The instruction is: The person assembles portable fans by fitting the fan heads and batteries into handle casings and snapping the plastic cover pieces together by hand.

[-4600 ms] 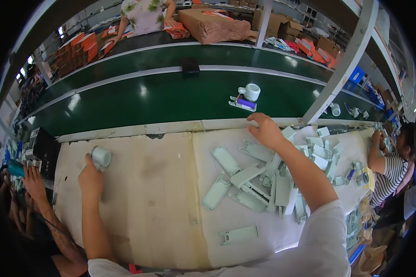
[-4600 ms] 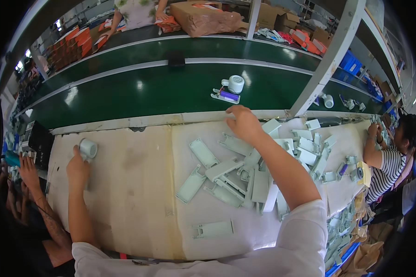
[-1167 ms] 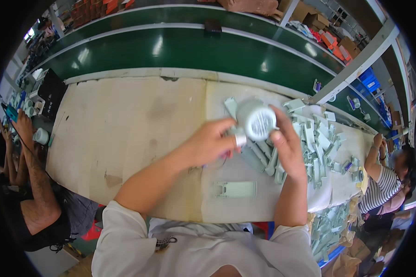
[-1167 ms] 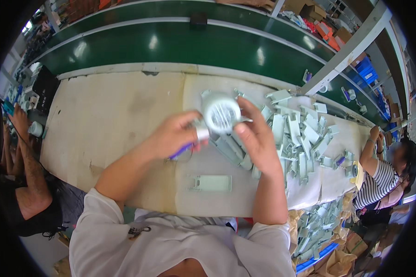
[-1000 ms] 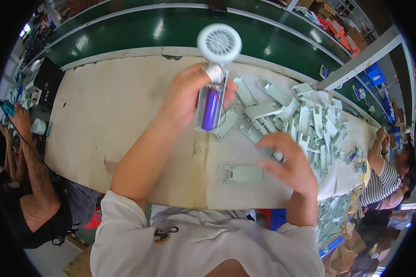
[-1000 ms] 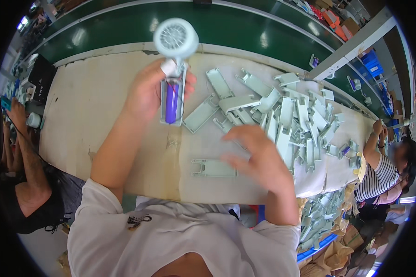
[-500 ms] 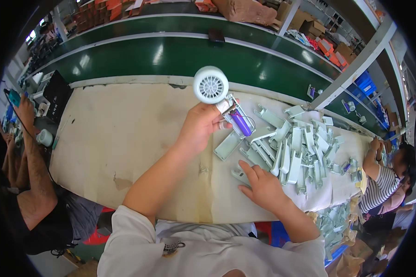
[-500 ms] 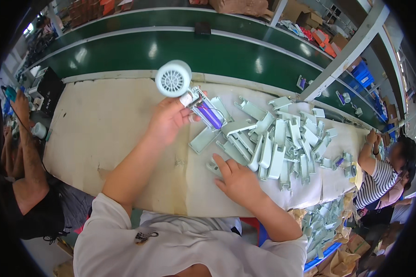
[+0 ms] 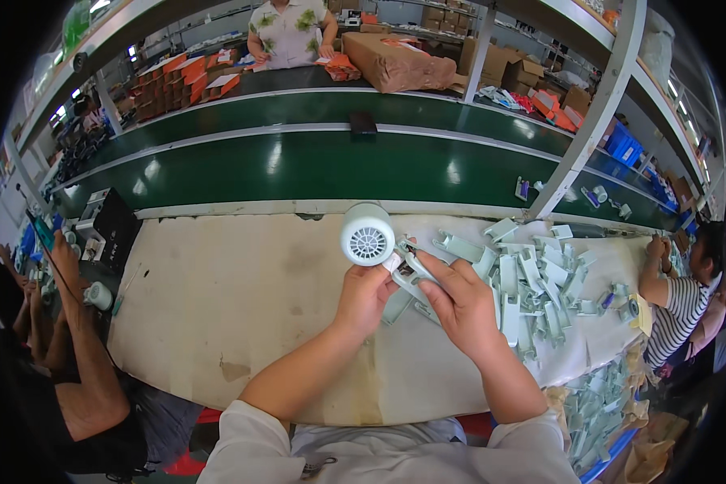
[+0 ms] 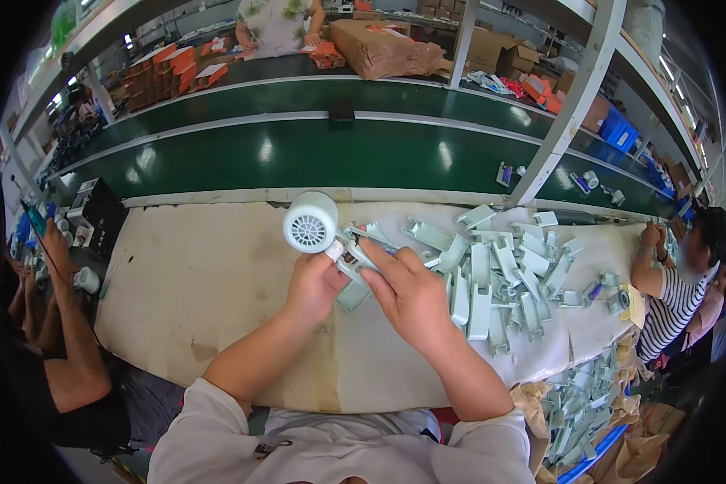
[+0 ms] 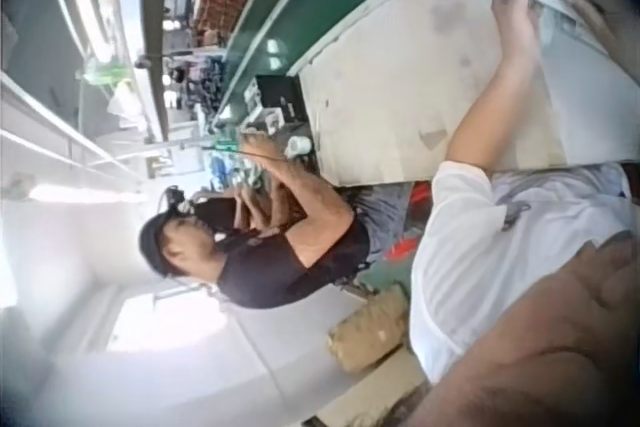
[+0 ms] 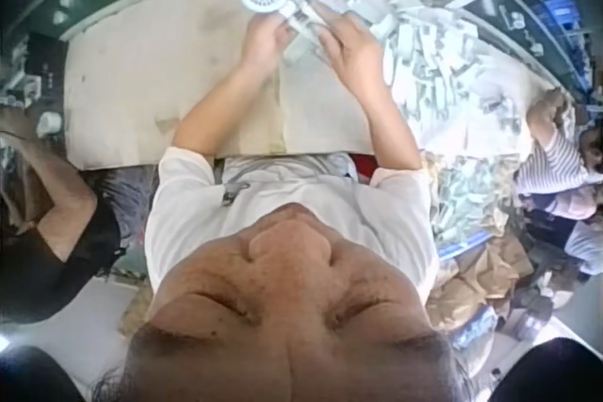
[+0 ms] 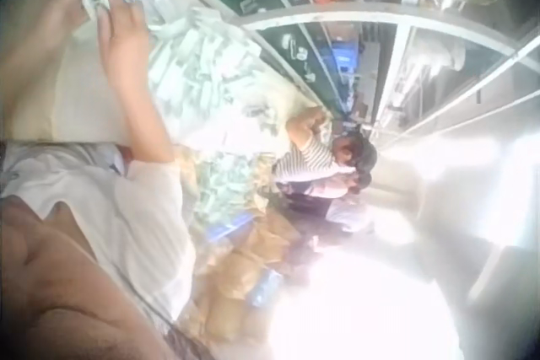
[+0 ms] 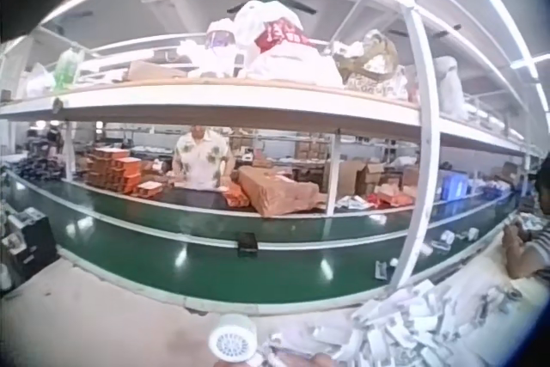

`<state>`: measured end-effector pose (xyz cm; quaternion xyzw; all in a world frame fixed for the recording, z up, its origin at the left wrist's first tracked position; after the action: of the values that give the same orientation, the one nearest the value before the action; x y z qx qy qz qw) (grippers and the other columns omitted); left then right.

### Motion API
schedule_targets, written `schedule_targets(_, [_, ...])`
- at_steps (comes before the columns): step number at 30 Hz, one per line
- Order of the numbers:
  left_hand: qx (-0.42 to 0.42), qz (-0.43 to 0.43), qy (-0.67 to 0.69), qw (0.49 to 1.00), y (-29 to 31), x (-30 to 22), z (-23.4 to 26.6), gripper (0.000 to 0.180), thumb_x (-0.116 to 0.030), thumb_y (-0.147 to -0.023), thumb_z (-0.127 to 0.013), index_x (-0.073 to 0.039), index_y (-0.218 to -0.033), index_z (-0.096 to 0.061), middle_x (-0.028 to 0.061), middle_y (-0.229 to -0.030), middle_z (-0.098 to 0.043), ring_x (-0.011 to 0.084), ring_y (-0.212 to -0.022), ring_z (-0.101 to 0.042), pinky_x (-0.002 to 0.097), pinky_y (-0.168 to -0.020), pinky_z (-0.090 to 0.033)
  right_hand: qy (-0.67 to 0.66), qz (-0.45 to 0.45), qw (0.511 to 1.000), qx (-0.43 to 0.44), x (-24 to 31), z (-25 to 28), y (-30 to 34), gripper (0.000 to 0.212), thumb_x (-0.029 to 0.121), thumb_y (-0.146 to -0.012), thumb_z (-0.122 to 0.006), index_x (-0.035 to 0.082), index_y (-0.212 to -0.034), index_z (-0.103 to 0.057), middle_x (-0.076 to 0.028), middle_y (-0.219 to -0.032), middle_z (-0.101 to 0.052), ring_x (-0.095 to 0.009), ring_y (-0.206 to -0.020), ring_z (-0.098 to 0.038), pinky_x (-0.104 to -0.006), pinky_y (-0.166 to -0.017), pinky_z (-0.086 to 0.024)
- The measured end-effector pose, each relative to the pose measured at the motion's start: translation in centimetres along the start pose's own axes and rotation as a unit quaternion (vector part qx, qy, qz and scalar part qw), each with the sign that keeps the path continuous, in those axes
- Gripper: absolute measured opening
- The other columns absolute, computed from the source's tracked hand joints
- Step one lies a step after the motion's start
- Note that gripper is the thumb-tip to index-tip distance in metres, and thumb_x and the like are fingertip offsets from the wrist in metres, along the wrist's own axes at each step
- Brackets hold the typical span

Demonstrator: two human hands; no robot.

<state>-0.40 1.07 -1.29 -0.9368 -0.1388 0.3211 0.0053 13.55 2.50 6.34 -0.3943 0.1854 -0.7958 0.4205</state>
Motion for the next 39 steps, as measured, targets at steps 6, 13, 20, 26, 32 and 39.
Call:
schedule_targets(6, [-0.007,-0.011,-0.001,1.000,0.6,1.1,-0.1,0.028,-0.007,-0.085,-0.060,-0.003,-0.113,-0.055,0.0061,-0.110,-0.060,0.0168,-0.102,-0.057,0.0315,-0.091,-0.046,-0.016,0.014,0.998,-0.057,-0.7,-0.9,0.0,0.034,0.012,-0.079,-0.068,0.013,-0.113,-0.063,-0.005,-0.076,-0.050,-0.018,-0.057,-0.051,-0.0300,-0.049,-0.043])
schedule_targets(13, [-0.042,-0.129,-0.078,0.988,0.9,-0.7,-0.5,0.028,-0.003,-0.082,-0.064,-0.003,-0.108,-0.055,0.0060,-0.106,-0.060,0.0153,-0.095,-0.059,0.0302,-0.085,-0.048,0.157,0.106,0.974,-0.125,0.6,-0.2,-0.4,0.041,0.019,-0.076,-0.071,0.009,-0.114,-0.061,-0.009,-0.091,-0.056,-0.023,-0.073,-0.054,-0.0344,-0.066,-0.046])
schedule_targets(20, [-0.001,-0.153,-0.058,0.987,0.7,-2.5,-1.4,0.029,-0.010,-0.085,-0.060,-0.005,-0.112,-0.053,0.0119,-0.108,-0.060,0.0278,-0.106,-0.057,0.0431,-0.094,-0.044,-0.367,-0.285,0.878,0.116,-4.7,-3.0,3.0,0.058,0.034,-0.080,-0.067,-0.002,-0.121,-0.047,-0.011,-0.094,-0.057,-0.016,-0.086,-0.056,-0.0272,-0.069,-0.044])
schedule_targets(26, [0.006,-0.147,-0.069,0.987,1.0,-1.6,-1.0,0.035,-0.003,-0.085,-0.057,-0.004,-0.118,-0.046,0.0149,-0.113,-0.058,0.0308,-0.108,-0.055,0.0448,-0.095,-0.043,-0.328,-0.213,0.919,-0.038,-3.1,-2.4,2.2,0.061,0.031,-0.078,-0.069,0.000,-0.124,-0.044,-0.016,-0.116,-0.050,-0.022,-0.096,-0.054,-0.0337,-0.080,-0.045])
schedule_targets(32, [-0.032,-0.104,-0.030,0.994,1.3,-0.2,-0.7,0.035,0.001,-0.082,-0.061,-0.004,-0.115,-0.049,0.0110,-0.114,-0.057,0.0238,-0.106,-0.056,0.0369,-0.092,-0.046,0.143,0.082,0.984,-0.064,-0.5,-1.4,1.9,0.069,0.015,-0.066,-0.076,0.010,-0.128,-0.046,-0.010,-0.128,-0.048,-0.033,-0.120,-0.043,-0.0481,-0.102,-0.028])
schedule_targets(39, [-0.059,-0.072,-0.027,0.995,1.2,0.6,-0.9,0.029,-0.001,-0.083,-0.060,-0.001,-0.111,-0.052,0.0121,-0.110,-0.060,0.0229,-0.103,-0.058,0.0350,-0.090,-0.047,0.087,0.052,0.993,-0.057,-0.9,-1.0,2.2,0.062,0.013,-0.068,-0.072,0.012,-0.126,-0.049,-0.009,-0.126,-0.052,-0.030,-0.121,-0.045,-0.0473,-0.102,-0.028])
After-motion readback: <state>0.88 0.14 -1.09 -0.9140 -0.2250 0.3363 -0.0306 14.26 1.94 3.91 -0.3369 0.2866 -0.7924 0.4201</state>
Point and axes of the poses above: each hand's wrist, its own y-axis away from the middle knuckle, its own z-axis out of the back of the hand, x = y × z, the point moved 4 cm from there along -y, towards the middle knuckle
